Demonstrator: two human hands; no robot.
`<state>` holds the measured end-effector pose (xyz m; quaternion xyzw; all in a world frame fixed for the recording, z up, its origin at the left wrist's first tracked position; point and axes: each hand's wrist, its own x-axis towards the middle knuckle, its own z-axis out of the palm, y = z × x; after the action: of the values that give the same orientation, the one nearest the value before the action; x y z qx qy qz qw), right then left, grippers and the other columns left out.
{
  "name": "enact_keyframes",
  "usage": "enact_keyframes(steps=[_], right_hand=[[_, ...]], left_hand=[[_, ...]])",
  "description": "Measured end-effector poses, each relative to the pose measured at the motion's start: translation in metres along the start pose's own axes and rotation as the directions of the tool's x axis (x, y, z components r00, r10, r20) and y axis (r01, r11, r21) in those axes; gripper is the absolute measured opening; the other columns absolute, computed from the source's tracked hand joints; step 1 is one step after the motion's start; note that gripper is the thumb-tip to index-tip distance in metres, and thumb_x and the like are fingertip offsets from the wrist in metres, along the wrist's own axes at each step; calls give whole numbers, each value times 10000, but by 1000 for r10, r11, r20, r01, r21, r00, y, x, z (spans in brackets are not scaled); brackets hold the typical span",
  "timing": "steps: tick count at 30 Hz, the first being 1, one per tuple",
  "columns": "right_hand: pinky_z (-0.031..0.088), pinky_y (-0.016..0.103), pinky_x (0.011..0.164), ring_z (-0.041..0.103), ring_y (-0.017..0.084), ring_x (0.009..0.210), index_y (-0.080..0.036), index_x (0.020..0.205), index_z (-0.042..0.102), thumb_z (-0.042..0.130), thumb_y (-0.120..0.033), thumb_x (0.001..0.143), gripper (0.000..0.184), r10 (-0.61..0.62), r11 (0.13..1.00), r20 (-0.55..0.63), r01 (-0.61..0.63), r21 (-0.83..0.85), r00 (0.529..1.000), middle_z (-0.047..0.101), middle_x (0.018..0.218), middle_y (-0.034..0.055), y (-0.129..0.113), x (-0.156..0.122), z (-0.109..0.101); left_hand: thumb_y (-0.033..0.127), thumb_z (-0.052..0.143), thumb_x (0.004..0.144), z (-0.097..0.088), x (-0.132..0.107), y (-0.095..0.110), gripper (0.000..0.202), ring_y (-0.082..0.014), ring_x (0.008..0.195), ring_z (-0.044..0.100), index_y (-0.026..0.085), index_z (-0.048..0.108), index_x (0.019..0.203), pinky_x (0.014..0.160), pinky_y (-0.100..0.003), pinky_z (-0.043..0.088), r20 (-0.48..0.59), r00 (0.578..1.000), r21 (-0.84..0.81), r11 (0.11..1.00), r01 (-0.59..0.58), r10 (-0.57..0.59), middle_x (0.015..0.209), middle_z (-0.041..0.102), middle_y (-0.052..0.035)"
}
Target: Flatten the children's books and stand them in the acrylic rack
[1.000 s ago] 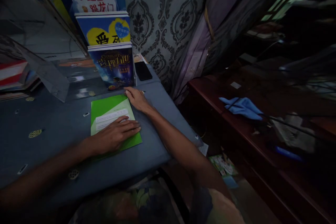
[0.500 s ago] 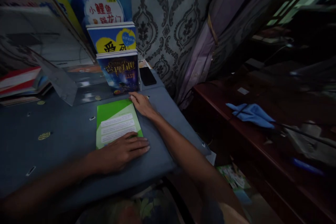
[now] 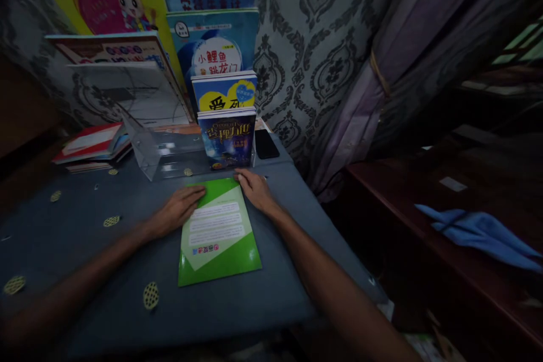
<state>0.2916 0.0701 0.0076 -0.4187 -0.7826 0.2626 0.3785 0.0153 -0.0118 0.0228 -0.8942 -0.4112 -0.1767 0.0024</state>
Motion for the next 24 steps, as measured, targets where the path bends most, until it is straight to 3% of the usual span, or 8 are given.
enact_keyframes(steps=[3, 7, 12, 17, 24], right_hand=[[548, 430, 935, 705, 243, 1062, -178, 1259, 633, 428, -279, 969, 369, -7, 1000, 7, 7, -26, 1000, 762, 1093, 103, -2, -1, -1], [543, 431, 937, 703, 241, 1054, -201, 1254, 646, 432, -257, 965, 364, -66, 991, 19, 67, -115, 998, 752, 1127, 88, -6, -3, 1], [513, 446, 973, 660, 251, 1115, -204, 1203, 695, 441, -225, 956, 355, -172, 948, 114, 196, -251, 978, 704, 1226, 103, -13, -9, 7], [429, 533, 1051, 576, 307, 1225, -193, 1282, 654, 447, -309, 973, 389, -117, 892, 189, 186, -413, 975, 621, 1360, 122, -19, -15, 13], [400, 536, 1073, 547, 305, 1247, -212, 1313, 632, 426, -317, 976, 408, -104, 888, 180, 173, -425, 978, 605, 1381, 103, -21, -17, 15]], left_hand=[[210, 382, 999, -3, -11, -35, 376, -242, 1226, 586, 113, 569, 1311, 1045, -453, 485, -84, 989, -11, 993, 118, -119, 1335, 604, -162], [177, 381, 987, -4, -21, -52, 385, -233, 1222, 593, 145, 585, 1312, 1043, -451, 479, -94, 992, -40, 996, 81, -85, 1317, 629, -131], [168, 363, 985, -5, -23, -50, 402, -256, 1236, 593, 129, 600, 1307, 1025, -477, 495, -87, 994, -23, 998, 57, -59, 1331, 630, -151], [151, 388, 971, -6, -28, -46, 403, -236, 1269, 578, 157, 600, 1314, 1068, -500, 468, -72, 996, -39, 998, 45, -48, 1346, 629, -128], [135, 393, 974, -12, -41, -25, 386, -225, 1246, 601, 163, 628, 1278, 1041, -466, 507, -103, 995, -94, 995, -26, 17, 1300, 663, -115]])
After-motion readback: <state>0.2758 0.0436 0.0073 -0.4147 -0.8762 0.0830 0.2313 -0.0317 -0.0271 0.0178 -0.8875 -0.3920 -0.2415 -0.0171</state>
